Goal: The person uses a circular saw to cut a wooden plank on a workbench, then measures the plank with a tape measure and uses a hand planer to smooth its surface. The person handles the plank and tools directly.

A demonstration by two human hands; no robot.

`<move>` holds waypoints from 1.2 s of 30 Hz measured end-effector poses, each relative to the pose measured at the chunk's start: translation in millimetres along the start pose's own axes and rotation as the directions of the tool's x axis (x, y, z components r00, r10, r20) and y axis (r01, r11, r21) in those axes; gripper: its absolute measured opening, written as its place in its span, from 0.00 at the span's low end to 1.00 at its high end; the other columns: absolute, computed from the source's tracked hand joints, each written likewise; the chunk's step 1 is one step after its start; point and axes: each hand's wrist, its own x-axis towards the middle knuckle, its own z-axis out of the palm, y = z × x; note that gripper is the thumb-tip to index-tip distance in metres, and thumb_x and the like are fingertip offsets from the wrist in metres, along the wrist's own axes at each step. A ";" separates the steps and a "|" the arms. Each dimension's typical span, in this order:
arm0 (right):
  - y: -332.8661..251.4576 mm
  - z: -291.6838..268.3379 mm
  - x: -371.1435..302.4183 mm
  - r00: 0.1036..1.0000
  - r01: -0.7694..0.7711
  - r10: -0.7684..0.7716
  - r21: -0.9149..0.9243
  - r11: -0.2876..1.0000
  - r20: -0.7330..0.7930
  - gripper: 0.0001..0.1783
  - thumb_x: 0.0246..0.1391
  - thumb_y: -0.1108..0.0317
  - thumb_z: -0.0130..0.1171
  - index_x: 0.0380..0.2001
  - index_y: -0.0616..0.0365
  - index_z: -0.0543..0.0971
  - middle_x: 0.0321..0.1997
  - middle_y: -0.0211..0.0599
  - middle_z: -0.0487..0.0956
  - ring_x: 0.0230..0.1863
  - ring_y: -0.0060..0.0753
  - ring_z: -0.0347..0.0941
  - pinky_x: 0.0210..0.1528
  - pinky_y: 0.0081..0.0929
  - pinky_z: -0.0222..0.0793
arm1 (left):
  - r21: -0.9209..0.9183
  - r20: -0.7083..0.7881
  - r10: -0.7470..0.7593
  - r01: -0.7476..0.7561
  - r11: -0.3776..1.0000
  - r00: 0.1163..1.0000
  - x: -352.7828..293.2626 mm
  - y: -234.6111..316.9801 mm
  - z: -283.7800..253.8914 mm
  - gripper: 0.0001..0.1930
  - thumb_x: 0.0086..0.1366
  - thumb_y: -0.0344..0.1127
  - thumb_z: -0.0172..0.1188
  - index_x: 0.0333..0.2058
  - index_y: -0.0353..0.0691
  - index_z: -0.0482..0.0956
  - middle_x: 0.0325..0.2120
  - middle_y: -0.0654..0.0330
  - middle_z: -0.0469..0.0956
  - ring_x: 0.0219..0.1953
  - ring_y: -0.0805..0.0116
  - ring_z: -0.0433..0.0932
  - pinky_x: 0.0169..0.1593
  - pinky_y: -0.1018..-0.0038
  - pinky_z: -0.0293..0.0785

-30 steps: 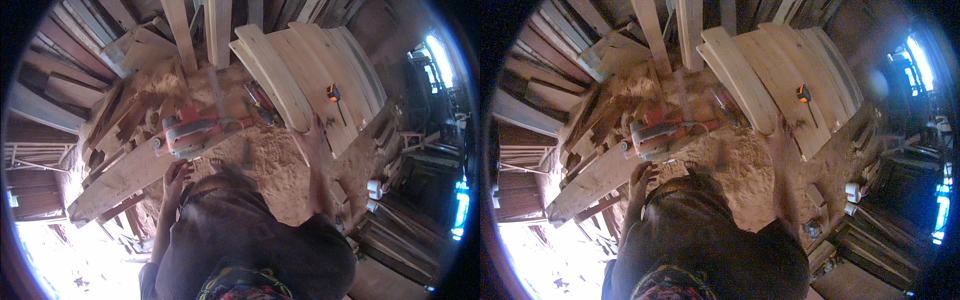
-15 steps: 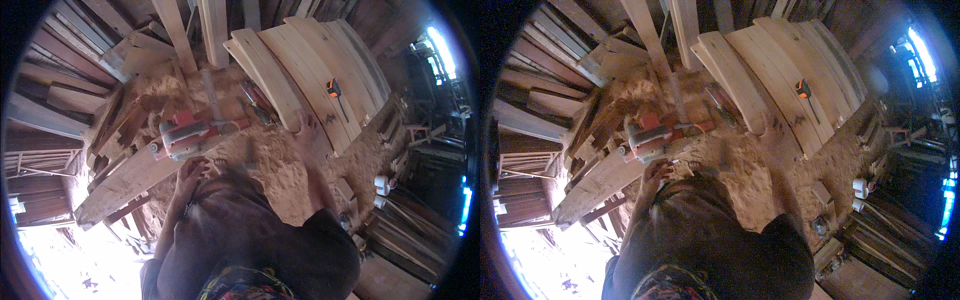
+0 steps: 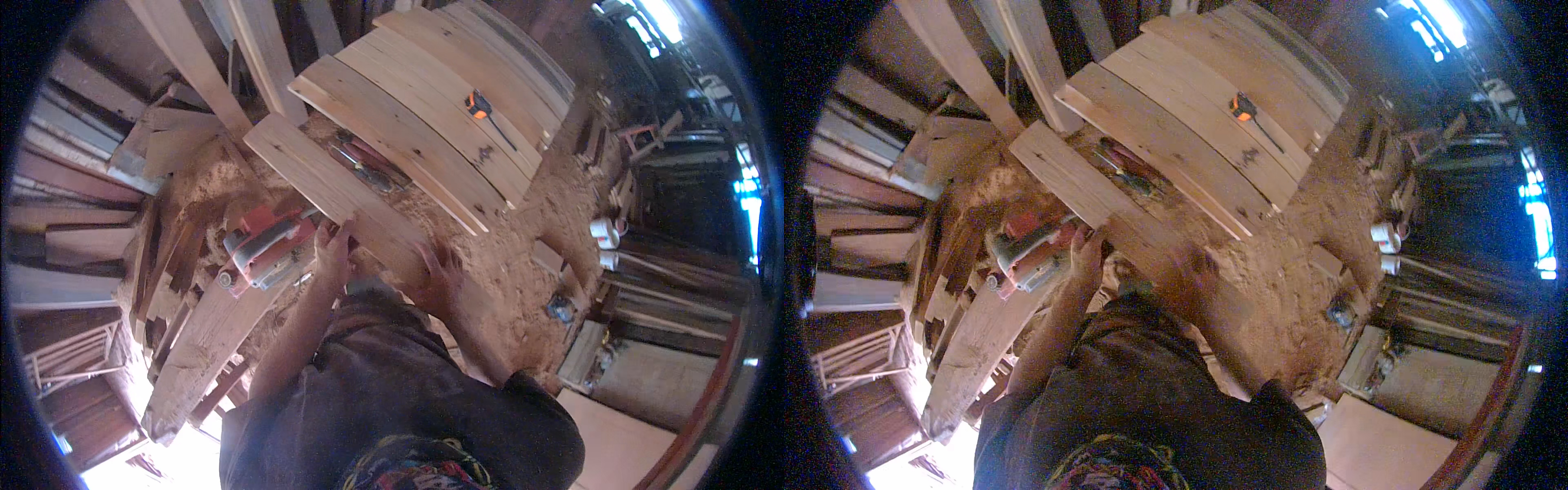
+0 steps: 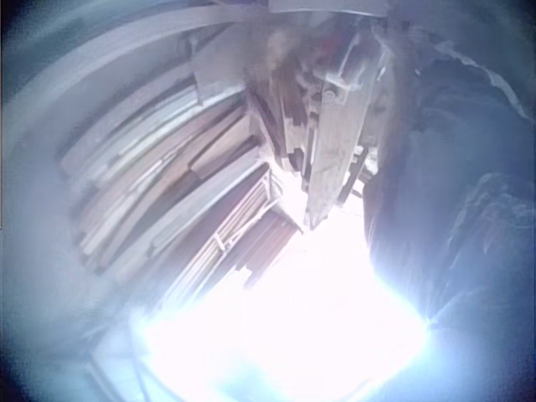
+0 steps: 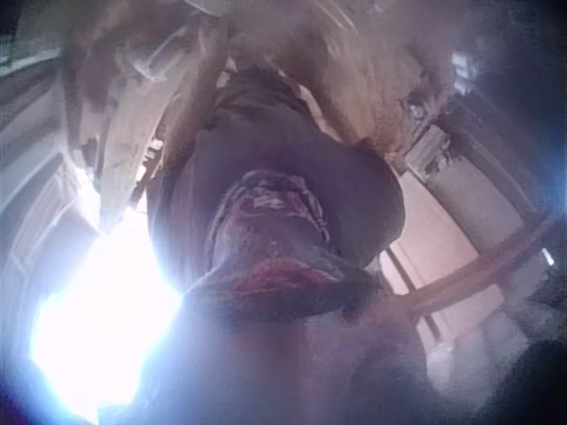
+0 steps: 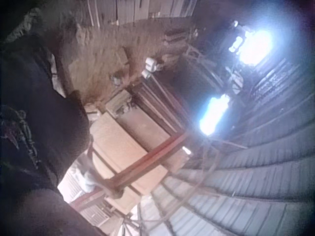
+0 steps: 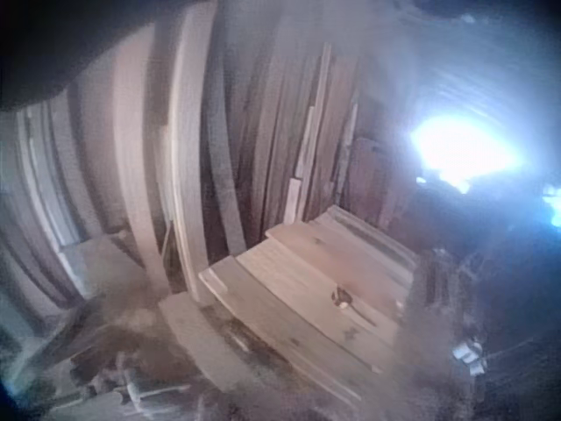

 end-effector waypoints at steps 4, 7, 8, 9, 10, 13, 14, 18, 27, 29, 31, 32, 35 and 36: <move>34.7 -5.3 -22.1 0.972 -0.212 0.207 0.035 0.977 0.109 0.56 0.44 0.36 0.82 0.71 0.54 0.73 0.69 0.56 0.75 0.69 0.66 0.72 0.69 0.62 0.68 | -0.043 -0.042 -0.028 0.026 0.999 0.999 1.0 -2.7 15.6 0.20 0.74 0.35 0.69 0.59 0.34 0.76 0.48 0.56 0.84 0.46 0.64 0.86 0.50 0.65 0.85; 94.7 -15.6 -46.9 0.963 -0.269 0.269 0.018 0.963 0.009 0.55 0.47 0.36 0.81 0.71 0.56 0.72 0.65 0.57 0.77 0.63 0.63 0.77 0.64 0.56 0.76 | 0.015 -0.068 -0.026 0.028 1.000 0.997 26.4 -7.6 12.2 0.19 0.75 0.34 0.67 0.59 0.36 0.75 0.48 0.57 0.84 0.46 0.65 0.86 0.48 0.65 0.86; 115.9 -16.0 -64.6 0.965 -0.255 0.241 -0.154 0.955 -0.101 0.55 0.48 0.37 0.81 0.71 0.57 0.72 0.64 0.56 0.78 0.61 0.60 0.79 0.62 0.52 0.79 | 0.020 -0.052 -0.026 0.027 0.999 0.998 34.6 -5.5 19.2 0.19 0.75 0.34 0.67 0.59 0.36 0.76 0.48 0.58 0.84 0.45 0.65 0.86 0.48 0.66 0.86; 140.2 -15.6 -83.7 0.922 -0.384 0.379 -0.064 0.921 -0.074 0.53 0.50 0.39 0.81 0.71 0.57 0.72 0.63 0.55 0.78 0.59 0.56 0.80 0.60 0.51 0.80 | 0.017 -0.037 -0.021 0.021 1.000 0.999 43.7 -1.1 28.4 0.18 0.75 0.33 0.67 0.59 0.37 0.76 0.48 0.58 0.84 0.45 0.65 0.86 0.47 0.66 0.86; 164.2 -13.8 -104.2 0.861 -0.506 0.506 0.021 0.862 -0.038 0.51 0.53 0.40 0.80 0.71 0.58 0.72 0.63 0.54 0.79 0.58 0.52 0.81 0.59 0.49 0.81 | 0.013 -0.019 -0.014 0.015 1.000 1.000 55.6 1.6 37.7 0.18 0.75 0.33 0.67 0.59 0.37 0.77 0.48 0.58 0.84 0.45 0.65 0.86 0.47 0.66 0.86; 172.9 -9.6 -93.6 0.616 -0.769 0.733 0.426 0.478 0.289 0.46 0.59 0.45 0.78 0.71 0.59 0.71 0.62 0.49 0.81 0.55 0.42 0.83 0.54 0.45 0.84 | 0.083 -0.079 -0.023 0.030 0.996 0.997 101.1 -2.7 38.7 0.16 0.74 0.32 0.67 0.57 0.37 0.79 0.48 0.58 0.84 0.45 0.65 0.86 0.48 0.66 0.86; 165.4 -8.3 -81.7 0.527 -0.807 0.725 0.528 0.264 0.443 0.44 0.61 0.47 0.77 0.71 0.59 0.71 0.61 0.48 0.82 0.55 0.39 0.84 0.52 0.43 0.85 | 0.079 -0.106 -0.033 0.041 0.996 0.994 114.0 -3.7 38.3 0.16 0.73 0.32 0.68 0.56 0.37 0.79 0.48 0.58 0.84 0.46 0.66 0.86 0.48 0.65 0.86; 185.9 18.6 -70.7 0.572 -0.732 0.698 0.652 0.198 0.431 0.41 0.64 0.51 0.75 0.68 0.69 0.72 0.60 0.50 0.84 0.58 0.40 0.83 0.48 0.38 0.87 | 0.082 -0.087 -0.039 0.046 0.996 0.995 161.8 -21.0 33.1 0.17 0.73 0.32 0.68 0.57 0.38 0.77 0.49 0.59 0.84 0.45 0.67 0.85 0.48 0.66 0.85; 178.7 14.1 -61.3 0.537 -0.720 0.817 0.619 0.314 0.210 0.30 0.64 0.63 0.76 0.61 0.73 0.79 0.48 0.45 0.89 0.48 0.30 0.85 0.46 0.26 0.81 | 0.373 -0.048 -0.246 0.246 0.894 0.968 170.0 6.0 36.7 0.21 0.74 0.46 0.70 0.51 0.36 0.75 0.36 0.63 0.84 0.29 0.69 0.82 0.22 0.71 0.70; 175.3 9.8 -51.1 0.513 -0.704 0.836 0.653 0.281 0.194 0.28 0.65 0.63 0.75 0.61 0.70 0.80 0.48 0.41 0.90 0.47 0.27 0.85 0.47 0.24 0.80 | 0.531 -0.091 -0.298 0.300 0.793 0.950 176.3 14.6 38.7 0.22 0.74 0.47 0.70 0.53 0.35 0.75 0.37 0.60 0.84 0.30 0.65 0.84 0.25 0.67 0.76; 176.5 8.8 -46.8 0.542 -0.715 0.814 0.623 0.317 0.209 0.27 0.65 0.64 0.74 0.60 0.69 0.81 0.48 0.40 0.90 0.47 0.27 0.85 0.48 0.24 0.80 | 0.698 -0.145 -0.349 0.346 0.627 0.926 194.1 25.3 29.6 0.24 0.74 0.46 0.70 0.57 0.34 0.76 0.41 0.55 0.86 0.34 0.60 0.88 0.32 0.61 0.88; 178.5 7.5 -44.3 0.561 -0.715 0.800 0.610 0.341 0.211 0.26 0.65 0.64 0.74 0.60 0.68 0.81 0.48 0.40 0.90 0.47 0.28 0.85 0.49 0.25 0.80 | 0.754 -0.160 -0.368 0.354 0.553 0.916 202.6 31.4 29.6 0.25 0.74 0.45 0.70 0.58 0.33 0.77 0.42 0.53 0.86 0.35 0.58 0.89 0.34 0.59 0.92; 178.8 22.0 -58.2 0.545 -0.640 0.830 0.697 0.322 0.117 0.23 0.66 0.67 0.73 0.59 0.67 0.83 0.47 0.41 0.90 0.46 0.28 0.85 0.50 0.27 0.81 | 0.792 -0.047 -0.268 0.199 0.577 0.962 172.5 54.2 77.2 0.26 0.74 0.53 0.69 0.53 0.31 0.85 0.33 0.52 0.89 0.31 0.58 0.90 0.31 0.62 0.90; 177.8 23.0 -53.8 0.550 -0.640 0.828 0.692 0.334 0.109 0.22 0.66 0.67 0.72 0.59 0.67 0.83 0.47 0.41 0.90 0.46 0.28 0.85 0.50 0.27 0.81 | 0.804 -0.053 -0.295 0.216 0.554 0.954 175.2 52.8 72.7 0.28 0.74 0.56 0.68 0.50 0.30 0.85 0.33 0.51 0.89 0.30 0.60 0.89 0.30 0.64 0.88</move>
